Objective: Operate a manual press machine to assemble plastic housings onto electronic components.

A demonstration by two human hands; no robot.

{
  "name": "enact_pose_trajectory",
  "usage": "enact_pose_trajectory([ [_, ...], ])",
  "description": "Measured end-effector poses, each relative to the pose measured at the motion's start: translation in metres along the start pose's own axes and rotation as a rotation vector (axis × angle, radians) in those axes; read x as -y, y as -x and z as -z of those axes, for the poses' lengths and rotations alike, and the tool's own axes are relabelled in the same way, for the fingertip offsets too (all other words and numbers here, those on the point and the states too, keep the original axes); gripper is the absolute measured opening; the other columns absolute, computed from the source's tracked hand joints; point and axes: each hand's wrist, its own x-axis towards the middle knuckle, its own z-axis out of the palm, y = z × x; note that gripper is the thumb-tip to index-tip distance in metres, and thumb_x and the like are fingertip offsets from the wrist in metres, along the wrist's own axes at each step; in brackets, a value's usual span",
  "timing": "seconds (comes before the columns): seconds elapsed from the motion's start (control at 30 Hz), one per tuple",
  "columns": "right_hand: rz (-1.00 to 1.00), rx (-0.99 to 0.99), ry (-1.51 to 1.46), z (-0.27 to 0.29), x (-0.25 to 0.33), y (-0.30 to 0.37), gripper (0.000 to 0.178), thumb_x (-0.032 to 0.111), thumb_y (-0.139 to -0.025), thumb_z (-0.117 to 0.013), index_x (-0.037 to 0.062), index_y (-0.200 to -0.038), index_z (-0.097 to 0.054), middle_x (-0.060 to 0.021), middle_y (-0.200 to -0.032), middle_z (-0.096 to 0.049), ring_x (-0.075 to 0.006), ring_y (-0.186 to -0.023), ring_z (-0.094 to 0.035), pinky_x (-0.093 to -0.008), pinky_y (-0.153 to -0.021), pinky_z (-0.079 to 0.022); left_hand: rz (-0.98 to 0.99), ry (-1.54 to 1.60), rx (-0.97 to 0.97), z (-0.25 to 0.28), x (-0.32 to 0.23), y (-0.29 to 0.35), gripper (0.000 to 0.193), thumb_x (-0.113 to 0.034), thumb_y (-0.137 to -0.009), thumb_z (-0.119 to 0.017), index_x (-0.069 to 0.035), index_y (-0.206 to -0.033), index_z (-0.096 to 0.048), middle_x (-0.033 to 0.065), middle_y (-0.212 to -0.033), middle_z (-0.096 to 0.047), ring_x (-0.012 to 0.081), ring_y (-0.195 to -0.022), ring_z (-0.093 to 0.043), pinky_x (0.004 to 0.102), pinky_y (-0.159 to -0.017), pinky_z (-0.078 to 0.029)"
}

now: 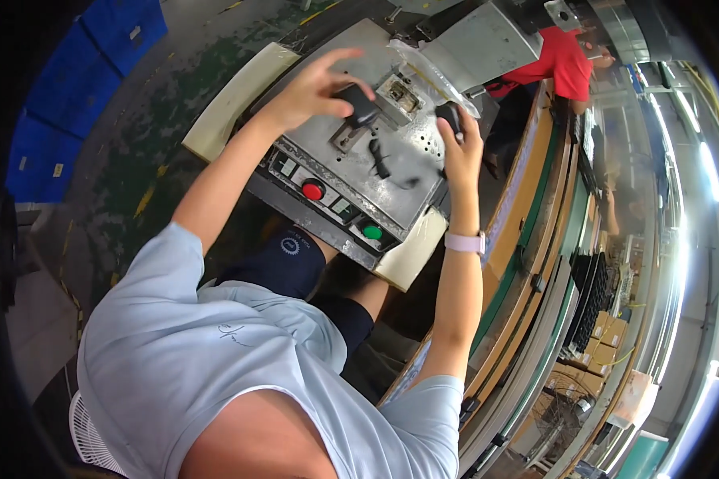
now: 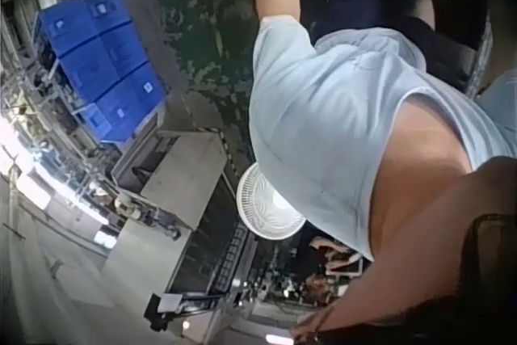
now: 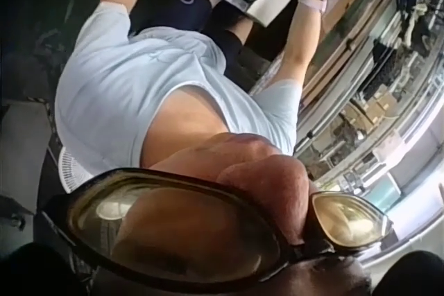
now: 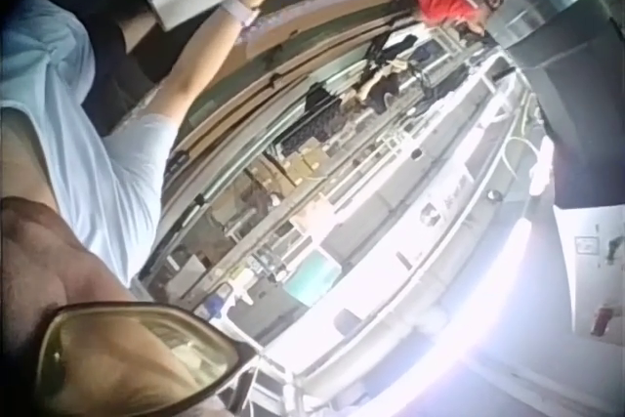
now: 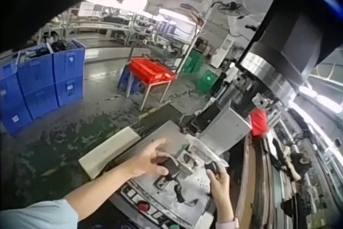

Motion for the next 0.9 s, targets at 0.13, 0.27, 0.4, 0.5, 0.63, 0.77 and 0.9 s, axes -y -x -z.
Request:
enact_pose_trajectory([
  [0.13,0.182,0.153,0.525,-0.03,0.004,-0.021,0.055,0.016,-0.088,-0.069,0.0041,-0.138,-0.051,-0.015,-0.122,-0.06,-0.0285,-0.098,-0.06,-0.0335,-0.085,-0.049,-0.041,0.477,-0.263,-0.031,-0.015,0.084,0.081,-0.028,-0.078,-0.081,-0.012,-0.145,-0.037,0.0134,-0.109,-0.062,0.02,-0.101,-0.06,0.0321,-0.09,-0.051],
  [0.27,0.565,0.228,0.57,-0.048,-0.002,-0.029,0.066,0.021,-0.086,-0.071,0.0103,-0.144,-0.043,-0.0189,-0.126,-0.057,-0.0337,-0.107,-0.059,-0.0372,-0.09,-0.048,0.07,0.556,-0.633,-0.043,-0.026,0.132,0.059,-0.02,-0.087,-0.073,-0.01,-0.137,-0.044,0.0114,-0.102,-0.062,0.018,-0.093,-0.06,0.0301,-0.085,-0.051],
  [0.4,0.324,0.459,0.808,-0.023,0.045,0.0,0.089,0.027,-0.079,-0.077,0.0175,-0.152,-0.028,-0.0158,-0.143,-0.043,-0.035,-0.125,-0.048,-0.04,-0.1,-0.043,0.121,-0.144,-0.719,-0.012,0.005,0.165,0.048,-0.012,-0.086,-0.07,-0.009,-0.129,-0.048,0.0096,-0.097,-0.062,0.0178,-0.087,-0.061,0.0284,-0.08,-0.05],
  [0.5,0.035,0.832,0.775,0.008,0.077,0.068,0.106,0.029,-0.068,-0.083,0.0179,-0.154,-0.022,-0.012,-0.154,-0.032,-0.0346,-0.141,-0.031,-0.0457,-0.11,-0.034,0.08,-0.521,-0.704,0.009,0.018,0.168,0.044,-0.007,-0.085,-0.069,-0.009,-0.124,-0.05,0.0082,-0.093,-0.062,0.0177,-0.083,-0.061,0.0276,-0.078,-0.049],
  [0.63,0.143,0.547,1.07,-0.008,0.065,0.148,0.108,0.028,-0.064,-0.085,0.0151,-0.153,-0.025,-0.0119,-0.154,-0.031,-0.0344,-0.144,-0.026,-0.0487,-0.112,-0.031,-0.037,-0.97,-0.5,0.019,0.016,0.163,0.043,0.002,-0.081,-0.068,-0.009,-0.119,-0.051,0.0061,-0.088,-0.062,0.0176,-0.076,-0.06,0.027,-0.073,-0.048],
  [0.77,0.312,0.393,0.817,-0.022,0.09,0.164,0.1,0.028,-0.068,-0.084,0.0058,-0.149,-0.03,-0.0167,-0.15,-0.034,-0.035,-0.138,-0.035,-0.046,-0.11,-0.034,0.186,-0.537,-0.324,-0.014,-0.005,0.158,0.04,-0.016,-0.086,-0.067,-0.009,-0.123,-0.052,0.0105,-0.108,-0.062,0.0215,-0.094,-0.059,0.0327,-0.088,-0.046],
  [0.9,0.089,0.48,-0.304,-0.056,0.13,0.161,0.052,0.021,-0.085,-0.073,0.0001,-0.125,-0.048,-0.0158,-0.11,-0.061,-0.0236,-0.093,-0.061,-0.0308,-0.08,-0.048,0.045,-0.618,-0.073,-0.09,-0.02,0.114,0.043,-0.023,-0.093,-0.055,-0.006,-0.131,-0.047,0.0132,-0.123,-0.055,0.02,-0.107,-0.055,0.0322,-0.095,-0.04],
])
